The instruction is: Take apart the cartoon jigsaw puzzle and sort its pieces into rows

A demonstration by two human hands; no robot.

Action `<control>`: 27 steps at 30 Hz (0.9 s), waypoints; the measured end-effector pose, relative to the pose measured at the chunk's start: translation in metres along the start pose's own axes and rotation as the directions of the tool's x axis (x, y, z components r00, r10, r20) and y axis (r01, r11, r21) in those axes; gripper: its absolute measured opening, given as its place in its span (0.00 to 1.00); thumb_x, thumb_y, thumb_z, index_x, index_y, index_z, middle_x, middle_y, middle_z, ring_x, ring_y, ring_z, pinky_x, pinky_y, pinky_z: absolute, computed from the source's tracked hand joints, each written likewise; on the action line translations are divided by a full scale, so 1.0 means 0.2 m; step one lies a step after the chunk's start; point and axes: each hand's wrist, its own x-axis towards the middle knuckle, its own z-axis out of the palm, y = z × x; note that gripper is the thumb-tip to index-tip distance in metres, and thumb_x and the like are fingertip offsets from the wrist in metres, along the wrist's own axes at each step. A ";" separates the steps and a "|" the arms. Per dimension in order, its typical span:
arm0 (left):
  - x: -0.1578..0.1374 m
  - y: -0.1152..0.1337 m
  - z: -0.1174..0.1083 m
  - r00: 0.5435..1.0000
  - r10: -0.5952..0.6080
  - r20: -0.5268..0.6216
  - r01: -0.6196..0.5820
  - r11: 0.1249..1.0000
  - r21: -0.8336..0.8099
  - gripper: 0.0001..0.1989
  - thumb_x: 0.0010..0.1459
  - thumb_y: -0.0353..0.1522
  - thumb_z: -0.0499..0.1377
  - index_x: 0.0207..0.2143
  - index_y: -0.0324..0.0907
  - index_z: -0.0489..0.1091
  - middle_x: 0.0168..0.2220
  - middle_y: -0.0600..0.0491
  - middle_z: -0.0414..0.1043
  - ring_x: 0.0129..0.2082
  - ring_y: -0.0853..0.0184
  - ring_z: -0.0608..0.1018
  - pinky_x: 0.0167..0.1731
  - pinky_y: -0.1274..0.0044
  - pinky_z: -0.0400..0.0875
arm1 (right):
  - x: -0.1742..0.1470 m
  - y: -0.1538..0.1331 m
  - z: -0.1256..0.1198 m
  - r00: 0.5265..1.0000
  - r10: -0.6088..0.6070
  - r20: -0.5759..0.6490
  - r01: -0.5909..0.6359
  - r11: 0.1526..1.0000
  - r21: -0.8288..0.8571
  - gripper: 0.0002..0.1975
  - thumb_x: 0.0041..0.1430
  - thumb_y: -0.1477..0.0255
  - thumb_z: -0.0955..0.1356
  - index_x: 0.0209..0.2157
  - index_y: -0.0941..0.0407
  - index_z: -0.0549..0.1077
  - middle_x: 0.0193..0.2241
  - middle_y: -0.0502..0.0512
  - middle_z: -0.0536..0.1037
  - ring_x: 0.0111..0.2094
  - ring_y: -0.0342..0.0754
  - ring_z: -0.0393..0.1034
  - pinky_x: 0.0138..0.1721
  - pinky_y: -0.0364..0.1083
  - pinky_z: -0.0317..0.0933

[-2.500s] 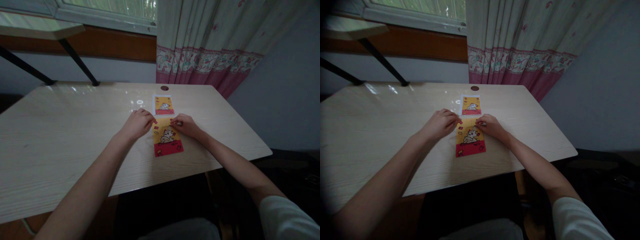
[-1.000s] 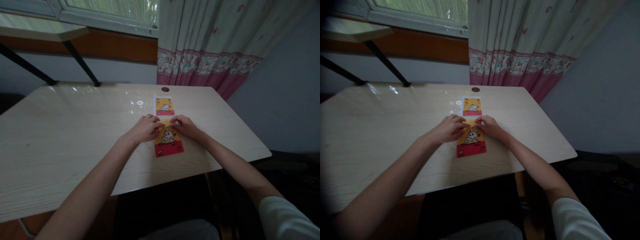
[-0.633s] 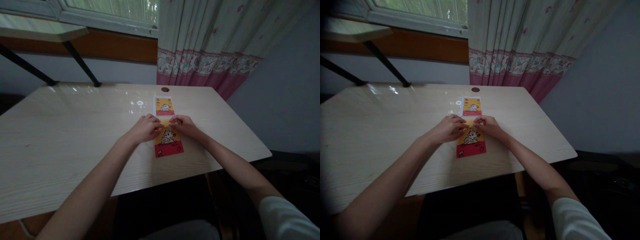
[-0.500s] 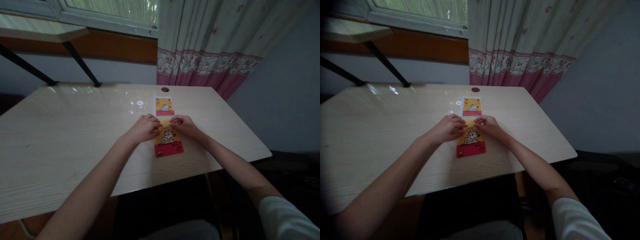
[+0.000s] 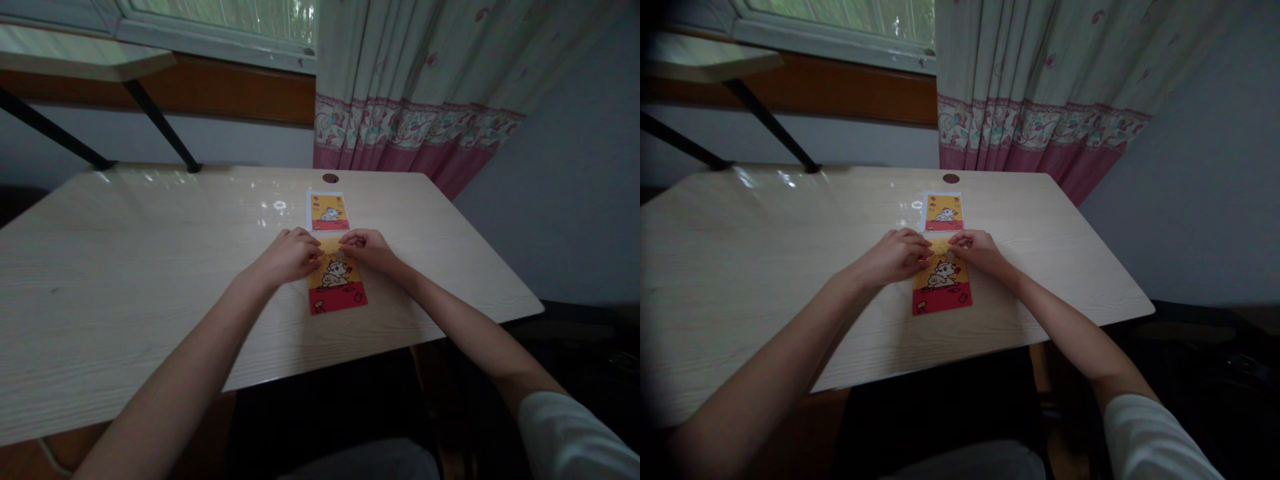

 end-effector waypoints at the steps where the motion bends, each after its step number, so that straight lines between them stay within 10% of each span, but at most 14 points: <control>1: 0.00 0.00 0.00 1.000 -0.001 0.000 0.001 1.000 0.007 0.13 0.57 0.39 0.53 0.40 0.44 0.73 0.44 0.50 0.73 0.45 0.58 0.69 0.40 0.68 0.57 | 0.00 0.00 0.00 1.000 0.010 -0.001 -0.010 1.000 0.012 0.12 0.45 0.66 0.70 0.30 0.60 0.73 0.22 0.51 0.73 0.21 0.38 0.62 0.21 0.39 0.54; 16: 0.01 0.01 0.00 1.000 -0.009 0.011 0.009 0.999 0.054 0.13 0.58 0.39 0.53 0.40 0.46 0.73 0.45 0.52 0.74 0.45 0.60 0.68 0.40 0.70 0.56 | 0.01 0.02 0.01 0.997 0.079 -0.008 -0.078 0.993 0.087 0.11 0.41 0.68 0.71 0.28 0.60 0.73 0.21 0.50 0.73 0.22 0.39 0.64 0.22 0.39 0.58; 27: 0.00 0.01 0.00 1.000 0.012 0.025 -0.014 0.996 0.086 0.12 0.58 0.37 0.53 0.40 0.48 0.73 0.44 0.53 0.73 0.44 0.60 0.67 0.39 0.70 0.55 | 0.01 -0.04 0.01 0.993 -0.109 0.041 0.110 0.993 -0.034 0.11 0.52 0.67 0.67 0.35 0.58 0.74 0.27 0.52 0.76 0.25 0.39 0.64 0.26 0.41 0.58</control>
